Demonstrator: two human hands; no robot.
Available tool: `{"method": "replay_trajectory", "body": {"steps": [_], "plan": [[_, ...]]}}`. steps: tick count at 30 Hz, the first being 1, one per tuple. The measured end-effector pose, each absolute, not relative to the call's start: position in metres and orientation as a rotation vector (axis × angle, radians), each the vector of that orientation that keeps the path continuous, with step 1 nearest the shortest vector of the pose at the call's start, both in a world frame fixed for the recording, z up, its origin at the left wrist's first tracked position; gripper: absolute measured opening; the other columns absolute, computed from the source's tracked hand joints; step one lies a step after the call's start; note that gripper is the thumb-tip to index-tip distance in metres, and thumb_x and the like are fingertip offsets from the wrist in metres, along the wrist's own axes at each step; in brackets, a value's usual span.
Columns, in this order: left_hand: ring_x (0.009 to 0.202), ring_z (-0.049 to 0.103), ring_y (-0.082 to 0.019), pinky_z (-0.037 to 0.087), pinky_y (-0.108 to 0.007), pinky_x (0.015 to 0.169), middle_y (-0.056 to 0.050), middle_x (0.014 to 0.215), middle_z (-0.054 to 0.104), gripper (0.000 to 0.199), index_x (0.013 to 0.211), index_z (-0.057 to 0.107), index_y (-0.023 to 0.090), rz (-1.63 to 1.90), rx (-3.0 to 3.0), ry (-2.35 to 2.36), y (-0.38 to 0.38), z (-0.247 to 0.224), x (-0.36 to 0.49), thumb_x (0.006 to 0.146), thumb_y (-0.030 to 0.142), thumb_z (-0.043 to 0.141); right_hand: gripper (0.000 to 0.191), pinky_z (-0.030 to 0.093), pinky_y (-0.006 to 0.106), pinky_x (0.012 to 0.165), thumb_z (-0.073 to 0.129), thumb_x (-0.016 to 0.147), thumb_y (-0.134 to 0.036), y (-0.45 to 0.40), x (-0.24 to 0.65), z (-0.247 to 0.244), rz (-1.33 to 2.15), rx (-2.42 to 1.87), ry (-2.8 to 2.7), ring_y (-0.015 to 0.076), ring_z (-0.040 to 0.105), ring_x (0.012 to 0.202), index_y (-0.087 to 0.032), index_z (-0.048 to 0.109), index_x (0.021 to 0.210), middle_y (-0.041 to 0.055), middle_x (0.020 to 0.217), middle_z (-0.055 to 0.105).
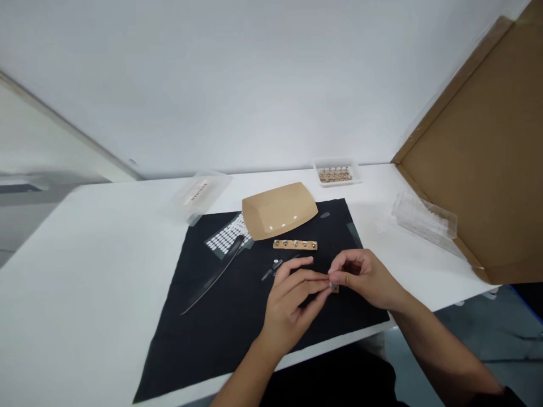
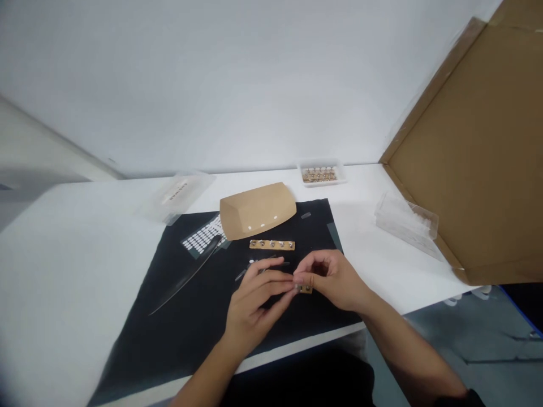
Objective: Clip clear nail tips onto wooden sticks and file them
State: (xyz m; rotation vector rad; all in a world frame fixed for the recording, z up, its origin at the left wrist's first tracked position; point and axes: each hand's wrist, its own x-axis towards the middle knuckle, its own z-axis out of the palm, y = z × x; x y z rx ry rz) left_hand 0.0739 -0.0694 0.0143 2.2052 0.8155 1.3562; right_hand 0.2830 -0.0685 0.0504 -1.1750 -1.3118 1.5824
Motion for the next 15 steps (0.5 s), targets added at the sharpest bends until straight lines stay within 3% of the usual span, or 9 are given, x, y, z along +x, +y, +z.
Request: {"method": "replay_trajectory", "body": {"steps": [5, 15], "plan": [[0.098, 0.077, -0.021, 0.062, -0.041, 0.095, -0.001, 0.089, 0.081, 0.01, 0.097, 0.075, 0.022, 1.369, 2.009, 0.839, -0.074, 0.022, 0.079, 0.091, 0.015, 0.079, 0.025, 0.051, 0.027, 0.072, 0.089, 0.083, -0.04, -0.081, 0.278, 0.058, 1.545, -1.151, -1.285, 0.015, 0.066, 0.075, -0.019, 0.075, 0.086, 0.0011, 0.078, 0.074], [0.081, 0.072, -0.017, 0.061, -0.039, 0.085, -0.001, 0.087, 0.08, 0.016, 0.095, 0.076, 0.021, 1.465, 1.948, 0.801, -0.081, 0.027, 0.081, 0.088, 0.008, 0.081, 0.019, 0.05, 0.026, 0.074, 0.089, 0.083, -0.033, -0.092, 0.271, 0.061, 1.426, -1.127, -1.296, 0.0141, 0.064, 0.078, -0.02, 0.076, 0.086, 0.0001, 0.082, 0.071]]}}
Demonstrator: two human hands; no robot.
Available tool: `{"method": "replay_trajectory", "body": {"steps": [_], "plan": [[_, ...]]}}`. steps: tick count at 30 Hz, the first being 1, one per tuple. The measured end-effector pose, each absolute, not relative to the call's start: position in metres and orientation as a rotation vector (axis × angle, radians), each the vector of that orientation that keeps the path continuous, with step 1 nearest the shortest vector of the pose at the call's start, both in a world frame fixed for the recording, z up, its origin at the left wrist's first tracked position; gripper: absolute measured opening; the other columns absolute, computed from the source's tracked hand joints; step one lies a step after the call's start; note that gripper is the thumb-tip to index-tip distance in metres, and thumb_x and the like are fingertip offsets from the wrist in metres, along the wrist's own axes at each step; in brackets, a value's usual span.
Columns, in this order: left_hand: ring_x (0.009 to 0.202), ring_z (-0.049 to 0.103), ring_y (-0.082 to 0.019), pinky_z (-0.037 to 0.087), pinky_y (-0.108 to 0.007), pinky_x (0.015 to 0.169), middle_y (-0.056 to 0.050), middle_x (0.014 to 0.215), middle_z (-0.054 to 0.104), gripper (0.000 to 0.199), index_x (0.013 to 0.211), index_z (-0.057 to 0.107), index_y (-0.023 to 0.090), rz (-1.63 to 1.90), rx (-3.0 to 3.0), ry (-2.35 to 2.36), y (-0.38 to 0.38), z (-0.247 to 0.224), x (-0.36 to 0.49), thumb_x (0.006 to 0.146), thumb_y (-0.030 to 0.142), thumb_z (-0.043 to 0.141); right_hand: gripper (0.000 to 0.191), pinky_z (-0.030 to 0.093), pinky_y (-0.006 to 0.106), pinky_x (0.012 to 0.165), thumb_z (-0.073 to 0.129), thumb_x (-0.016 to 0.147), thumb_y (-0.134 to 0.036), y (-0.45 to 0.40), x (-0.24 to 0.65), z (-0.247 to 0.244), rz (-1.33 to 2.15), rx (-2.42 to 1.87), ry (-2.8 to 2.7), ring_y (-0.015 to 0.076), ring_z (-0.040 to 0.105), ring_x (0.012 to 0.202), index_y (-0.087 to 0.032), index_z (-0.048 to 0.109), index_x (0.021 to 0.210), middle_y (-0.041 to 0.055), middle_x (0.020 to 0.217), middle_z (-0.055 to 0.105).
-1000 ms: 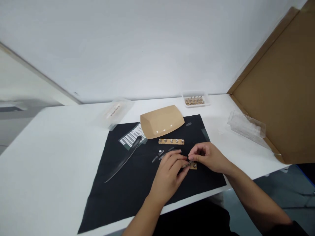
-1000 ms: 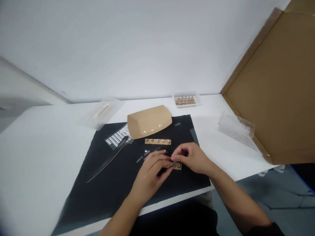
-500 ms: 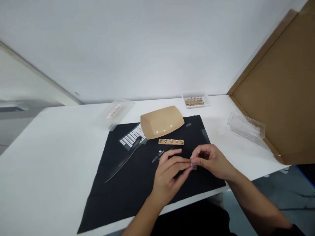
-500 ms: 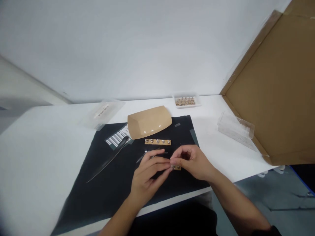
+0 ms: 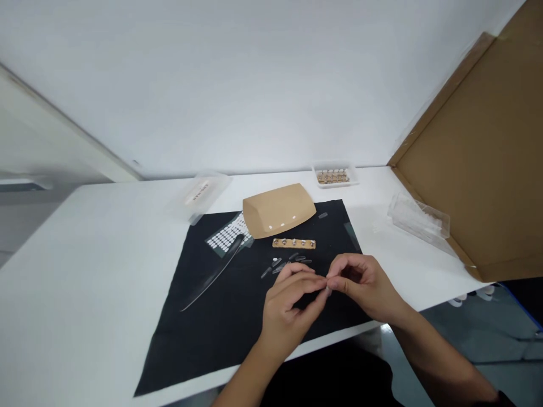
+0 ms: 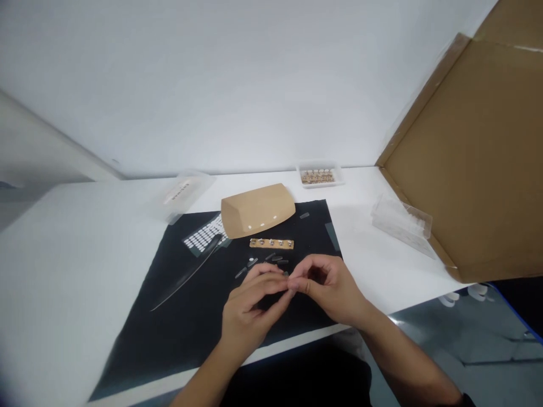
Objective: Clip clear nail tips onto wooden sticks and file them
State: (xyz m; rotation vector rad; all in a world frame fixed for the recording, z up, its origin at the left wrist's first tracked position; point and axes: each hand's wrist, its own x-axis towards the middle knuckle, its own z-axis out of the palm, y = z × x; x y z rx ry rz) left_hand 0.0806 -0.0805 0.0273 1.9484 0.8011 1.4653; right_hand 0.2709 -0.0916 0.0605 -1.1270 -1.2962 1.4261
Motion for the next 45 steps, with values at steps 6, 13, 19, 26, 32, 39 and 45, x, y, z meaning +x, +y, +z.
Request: {"method": "replay_trajectory", "body": {"steps": [6, 13, 19, 26, 32, 39, 45], "plan": [[0.086, 0.071, -0.018, 0.062, -0.041, 0.085, -0.003, 0.091, 0.08, 0.023, 0.098, 0.079, 0.021, 1.507, 1.921, 0.783, -0.082, 0.026, 0.076, 0.085, 0.002, 0.08, 0.015, 0.054, 0.027, 0.072, 0.085, 0.088, -0.032, -0.094, 0.274, 0.07, 1.34, -1.066, -1.262, 0.0141, 0.067, 0.075, -0.021, 0.074, 0.086, 0.0003, 0.082, 0.072], [0.085, 0.072, -0.018, 0.064, -0.038, 0.082, -0.002, 0.087, 0.079, 0.018, 0.089, 0.077, 0.02, 1.53, 1.955, 0.731, -0.085, 0.035, 0.074, 0.084, 0.004, 0.083, 0.017, 0.054, 0.026, 0.074, 0.089, 0.084, -0.029, -0.1, 0.268, 0.065, 1.391, -1.055, -1.213, 0.0135, 0.067, 0.076, -0.022, 0.075, 0.087, -0.0006, 0.084, 0.072], [0.083, 0.073, -0.017, 0.064, -0.036, 0.084, -0.001, 0.086, 0.08, 0.018, 0.092, 0.075, 0.02, 1.517, 2.01, 0.735, -0.088, 0.041, 0.073, 0.086, 0.004, 0.082, 0.016, 0.052, 0.026, 0.074, 0.089, 0.085, -0.03, -0.099, 0.267, 0.061, 1.413, -1.043, -1.236, 0.0129, 0.065, 0.078, -0.021, 0.076, 0.087, -0.0006, 0.085, 0.071], [0.09, 0.073, -0.017, 0.064, -0.028, 0.078, -0.004, 0.093, 0.079, 0.02, 0.108, 0.074, 0.019, 1.45, 2.149, 0.854, -0.091, 0.048, 0.068, 0.09, 0.012, 0.08, 0.021, 0.052, 0.026, 0.074, 0.09, 0.083, -0.035, -0.095, 0.269, 0.07, 1.527, -1.052, -1.264, 0.0137, 0.065, 0.077, -0.02, 0.075, 0.087, -0.0007, 0.083, 0.071], [0.088, 0.072, -0.017, 0.064, -0.03, 0.081, -0.003, 0.089, 0.08, 0.027, 0.114, 0.072, 0.018, 1.51, 2.261, 0.749, -0.094, 0.049, 0.069, 0.09, 0.007, 0.078, 0.027, 0.049, 0.026, 0.07, 0.09, 0.082, -0.042, -0.095, 0.276, 0.072, 1.564, -1.087, -1.335, 0.0133, 0.061, 0.075, -0.02, 0.075, 0.087, 0.0002, 0.084, 0.07], [0.087, 0.072, -0.017, 0.063, -0.03, 0.078, -0.002, 0.086, 0.077, 0.019, 0.103, 0.073, 0.018, 1.459, 2.308, 0.747, -0.101, 0.03, 0.074, 0.089, 0.006, 0.079, 0.042, 0.051, 0.024, 0.067, 0.098, 0.069, -0.042, -0.092, 0.285, 0.061, 1.727, -1.128, -1.276, 0.0121, 0.062, 0.071, -0.018, 0.069, 0.089, -0.0022, 0.079, 0.069], [0.091, 0.07, -0.018, 0.053, -0.039, 0.091, 0.001, 0.092, 0.081, 0.021, 0.101, 0.076, 0.024, 1.479, 2.319, 0.833, -0.095, 0.011, 0.077, 0.089, 0.008, 0.081, 0.031, 0.049, 0.027, 0.066, 0.081, 0.089, -0.048, -0.092, 0.294, 0.033, 1.344, -1.278, -1.389, 0.0135, 0.061, 0.07, -0.019, 0.072, 0.092, -0.0006, 0.078, 0.068]]}}
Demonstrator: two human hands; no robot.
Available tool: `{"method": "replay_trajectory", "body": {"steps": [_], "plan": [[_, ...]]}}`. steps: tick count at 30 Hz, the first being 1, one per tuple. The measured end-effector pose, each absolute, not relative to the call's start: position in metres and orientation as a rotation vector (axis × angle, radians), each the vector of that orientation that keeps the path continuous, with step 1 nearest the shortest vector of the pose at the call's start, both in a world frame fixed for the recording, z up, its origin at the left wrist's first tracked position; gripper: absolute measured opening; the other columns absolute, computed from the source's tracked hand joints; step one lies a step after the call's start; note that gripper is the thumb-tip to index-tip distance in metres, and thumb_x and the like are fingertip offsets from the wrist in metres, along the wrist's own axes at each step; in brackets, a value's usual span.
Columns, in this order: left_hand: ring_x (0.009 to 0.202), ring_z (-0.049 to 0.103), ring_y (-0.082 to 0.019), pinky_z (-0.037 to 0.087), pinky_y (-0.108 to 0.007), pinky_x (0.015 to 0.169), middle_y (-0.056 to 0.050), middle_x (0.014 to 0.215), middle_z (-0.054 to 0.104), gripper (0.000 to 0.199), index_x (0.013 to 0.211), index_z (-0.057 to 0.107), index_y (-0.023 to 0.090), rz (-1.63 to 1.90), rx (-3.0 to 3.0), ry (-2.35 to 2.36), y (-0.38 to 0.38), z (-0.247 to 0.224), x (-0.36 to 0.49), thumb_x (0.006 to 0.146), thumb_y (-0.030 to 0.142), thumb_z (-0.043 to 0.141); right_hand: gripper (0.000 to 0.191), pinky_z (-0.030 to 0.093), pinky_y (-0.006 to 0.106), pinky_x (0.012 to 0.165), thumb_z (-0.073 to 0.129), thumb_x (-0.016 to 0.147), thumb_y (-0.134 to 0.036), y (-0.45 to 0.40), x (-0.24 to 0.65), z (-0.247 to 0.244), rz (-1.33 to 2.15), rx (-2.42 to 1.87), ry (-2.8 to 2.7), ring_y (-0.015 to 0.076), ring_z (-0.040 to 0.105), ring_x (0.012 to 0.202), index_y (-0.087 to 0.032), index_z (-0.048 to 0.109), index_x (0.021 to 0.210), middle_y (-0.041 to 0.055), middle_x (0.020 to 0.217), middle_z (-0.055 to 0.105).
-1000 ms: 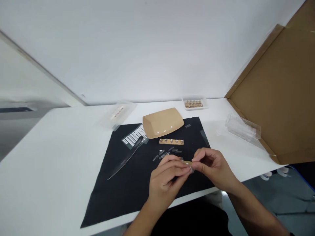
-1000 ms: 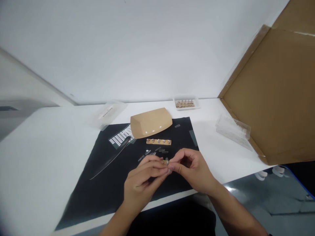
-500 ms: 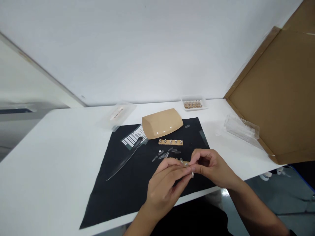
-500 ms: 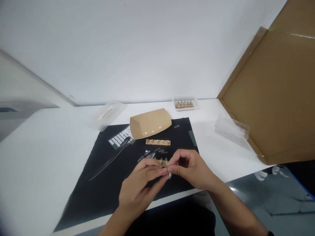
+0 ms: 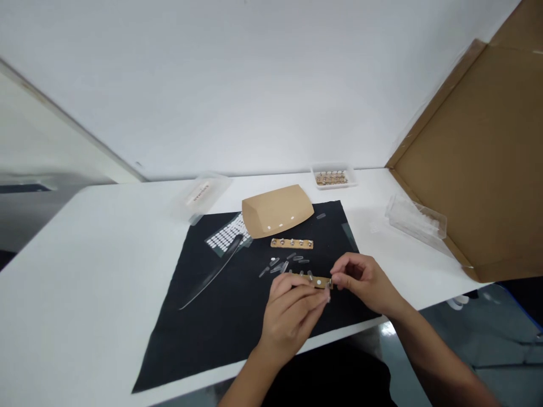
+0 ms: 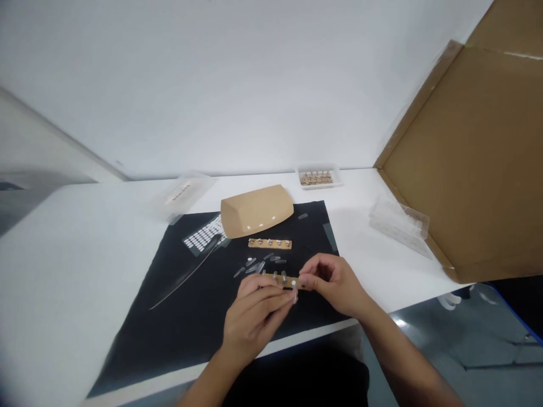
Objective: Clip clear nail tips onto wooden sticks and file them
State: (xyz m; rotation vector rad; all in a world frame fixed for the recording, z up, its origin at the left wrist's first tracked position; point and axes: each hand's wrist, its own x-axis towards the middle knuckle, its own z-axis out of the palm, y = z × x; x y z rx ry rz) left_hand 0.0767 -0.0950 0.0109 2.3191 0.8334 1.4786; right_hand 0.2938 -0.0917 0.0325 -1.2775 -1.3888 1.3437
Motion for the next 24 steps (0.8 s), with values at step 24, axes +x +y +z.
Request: {"method": "replay_trajectory", "body": {"steps": [24], "plan": [[0.108, 0.063, -0.029, 0.027, -0.056, 0.11, -0.004, 0.109, 0.081, 0.014, 0.094, 0.076, 0.026, 1.152, 2.557, 1.321, -0.09, 0.0, 0.084, 0.095, 0.012, 0.072, 0.025, 0.052, 0.035, 0.077, 0.083, 0.09, -0.032, -0.103, 0.297, -0.004, 0.682, -1.428, -1.951, 0.0214, 0.063, 0.09, -0.028, 0.075, 0.113, 0.0047, 0.102, 0.064]]}}
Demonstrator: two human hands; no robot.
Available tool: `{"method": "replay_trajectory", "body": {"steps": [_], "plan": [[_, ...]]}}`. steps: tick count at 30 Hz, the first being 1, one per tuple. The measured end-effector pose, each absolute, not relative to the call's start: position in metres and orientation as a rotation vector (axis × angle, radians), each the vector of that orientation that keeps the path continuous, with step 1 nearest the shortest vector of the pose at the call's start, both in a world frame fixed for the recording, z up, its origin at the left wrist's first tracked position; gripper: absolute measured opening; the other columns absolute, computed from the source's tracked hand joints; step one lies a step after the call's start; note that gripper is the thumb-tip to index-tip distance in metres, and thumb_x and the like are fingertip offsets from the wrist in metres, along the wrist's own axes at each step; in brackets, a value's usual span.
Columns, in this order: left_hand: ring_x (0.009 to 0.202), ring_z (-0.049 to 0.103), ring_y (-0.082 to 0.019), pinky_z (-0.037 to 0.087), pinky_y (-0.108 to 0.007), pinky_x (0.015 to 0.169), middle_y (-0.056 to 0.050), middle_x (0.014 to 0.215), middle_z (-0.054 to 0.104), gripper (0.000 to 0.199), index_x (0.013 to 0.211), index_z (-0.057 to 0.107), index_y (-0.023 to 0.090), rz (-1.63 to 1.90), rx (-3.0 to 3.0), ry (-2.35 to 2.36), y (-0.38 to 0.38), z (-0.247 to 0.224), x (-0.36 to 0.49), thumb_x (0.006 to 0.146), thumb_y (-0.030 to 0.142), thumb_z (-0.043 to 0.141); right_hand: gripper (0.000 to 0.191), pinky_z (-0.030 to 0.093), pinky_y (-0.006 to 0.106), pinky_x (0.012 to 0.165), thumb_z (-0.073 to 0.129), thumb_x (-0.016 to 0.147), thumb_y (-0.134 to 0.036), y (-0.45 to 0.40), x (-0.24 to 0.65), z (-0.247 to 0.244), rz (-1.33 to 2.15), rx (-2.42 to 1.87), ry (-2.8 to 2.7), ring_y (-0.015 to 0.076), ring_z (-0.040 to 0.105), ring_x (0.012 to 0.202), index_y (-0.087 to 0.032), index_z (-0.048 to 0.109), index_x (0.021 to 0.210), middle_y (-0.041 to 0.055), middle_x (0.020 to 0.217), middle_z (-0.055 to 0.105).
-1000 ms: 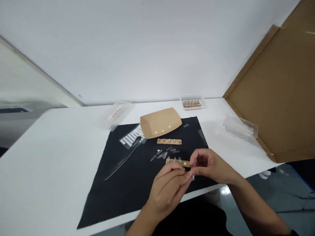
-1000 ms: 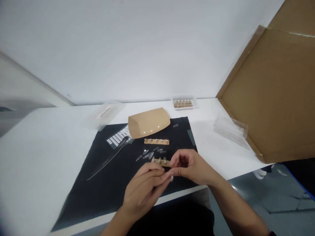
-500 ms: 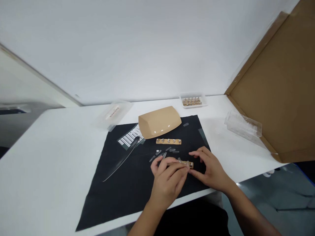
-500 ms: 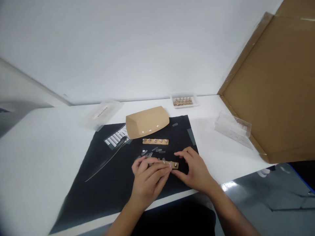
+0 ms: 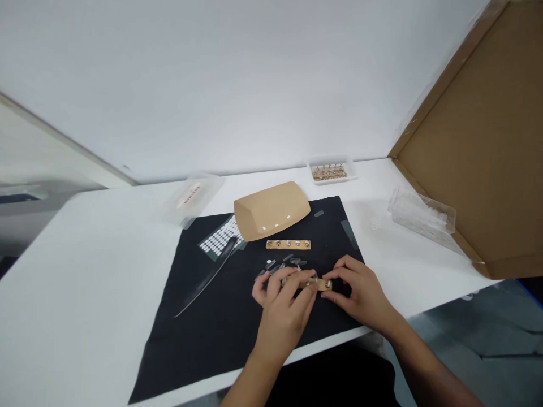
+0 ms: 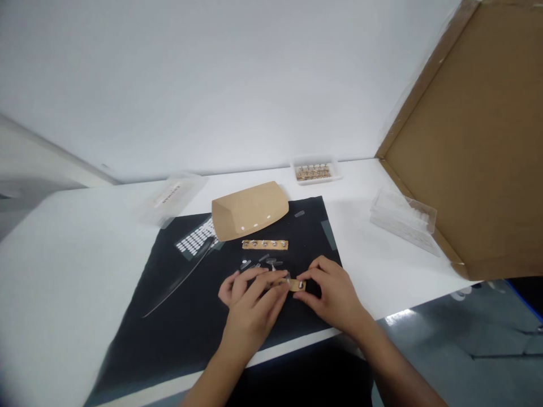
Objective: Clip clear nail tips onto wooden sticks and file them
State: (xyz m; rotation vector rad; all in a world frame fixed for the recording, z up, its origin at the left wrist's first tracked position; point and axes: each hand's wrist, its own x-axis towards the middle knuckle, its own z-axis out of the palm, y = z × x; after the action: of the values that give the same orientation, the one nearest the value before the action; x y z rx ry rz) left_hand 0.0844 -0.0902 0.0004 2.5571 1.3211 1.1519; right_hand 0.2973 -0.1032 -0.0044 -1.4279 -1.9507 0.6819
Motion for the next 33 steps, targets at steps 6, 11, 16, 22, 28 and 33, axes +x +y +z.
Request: {"method": "replay_trajectory", "body": {"steps": [6, 11, 16, 22, 28, 33], "plan": [[0.113, 0.067, -0.025, 0.036, -0.053, 0.114, -0.003, 0.113, 0.08, 0.018, 0.098, 0.074, 0.024, 1.169, 2.565, 1.052, -0.0885, -0.0031, 0.0807, 0.093, 0.007, 0.072, 0.024, 0.052, 0.034, 0.076, 0.082, 0.091, -0.035, -0.1033, 0.2978, -0.006, 0.697, -1.413, -1.93, 0.0202, 0.063, 0.088, -0.028, 0.075, 0.113, 0.0045, 0.102, 0.065], [0.119, 0.066, -0.028, 0.034, -0.057, 0.116, -0.005, 0.12, 0.079, 0.018, 0.099, 0.074, 0.025, 1.119, 2.612, 1.057, -0.0872, 0.0014, 0.08, 0.093, 0.007, 0.073, 0.023, 0.052, 0.034, 0.074, 0.082, 0.091, -0.036, -0.1025, 0.2974, -0.0063, 0.693, -1.408, -1.93, 0.0204, 0.063, 0.088, -0.028, 0.075, 0.111, 0.0046, 0.101, 0.064], [0.12, 0.066, -0.029, 0.035, -0.057, 0.115, -0.004, 0.117, 0.08, 0.021, 0.103, 0.075, 0.026, 1.116, 2.615, 1.052, -0.0858, 0.0035, 0.0797, 0.092, 0.008, 0.073, 0.023, 0.051, 0.034, 0.076, 0.082, 0.091, -0.034, -0.1028, 0.2968, -0.0066, 0.694, -1.42, -1.937, 0.0201, 0.063, 0.089, -0.028, 0.074, 0.111, 0.0037, 0.102, 0.064], [0.118, 0.065, -0.029, 0.034, -0.056, 0.114, -0.004, 0.112, 0.081, 0.018, 0.096, 0.074, 0.024, 1.134, 2.591, 1.098, -0.0872, 0.0033, 0.0795, 0.093, 0.006, 0.072, 0.026, 0.051, 0.034, 0.077, 0.083, 0.091, -0.035, -0.1039, 0.2976, -0.0064, 0.692, -1.42, -1.935, 0.0205, 0.063, 0.09, -0.029, 0.074, 0.114, 0.0039, 0.103, 0.064], [0.113, 0.065, -0.028, 0.035, -0.055, 0.111, -0.002, 0.108, 0.081, 0.015, 0.092, 0.072, 0.024, 1.128, 2.599, 1.122, -0.0877, 0.0053, 0.0783, 0.093, 0.008, 0.072, 0.028, 0.051, 0.034, 0.078, 0.084, 0.089, -0.031, -0.104, 0.298, -0.0073, 0.683, -1.43, -1.941, 0.0201, 0.063, 0.091, -0.028, 0.073, 0.114, 0.0033, 0.103, 0.064], [0.113, 0.066, -0.028, 0.037, -0.055, 0.112, -0.002, 0.108, 0.081, 0.012, 0.094, 0.073, 0.024, 1.117, 2.534, 1.147, -0.0878, 0.0053, 0.077, 0.094, 0.012, 0.073, 0.027, 0.052, 0.033, 0.078, 0.084, 0.09, -0.032, -0.104, 0.298, -0.0079, 0.657, -1.418, -1.942, 0.0201, 0.063, 0.092, -0.028, 0.073, 0.114, 0.0031, 0.103, 0.063]]}}
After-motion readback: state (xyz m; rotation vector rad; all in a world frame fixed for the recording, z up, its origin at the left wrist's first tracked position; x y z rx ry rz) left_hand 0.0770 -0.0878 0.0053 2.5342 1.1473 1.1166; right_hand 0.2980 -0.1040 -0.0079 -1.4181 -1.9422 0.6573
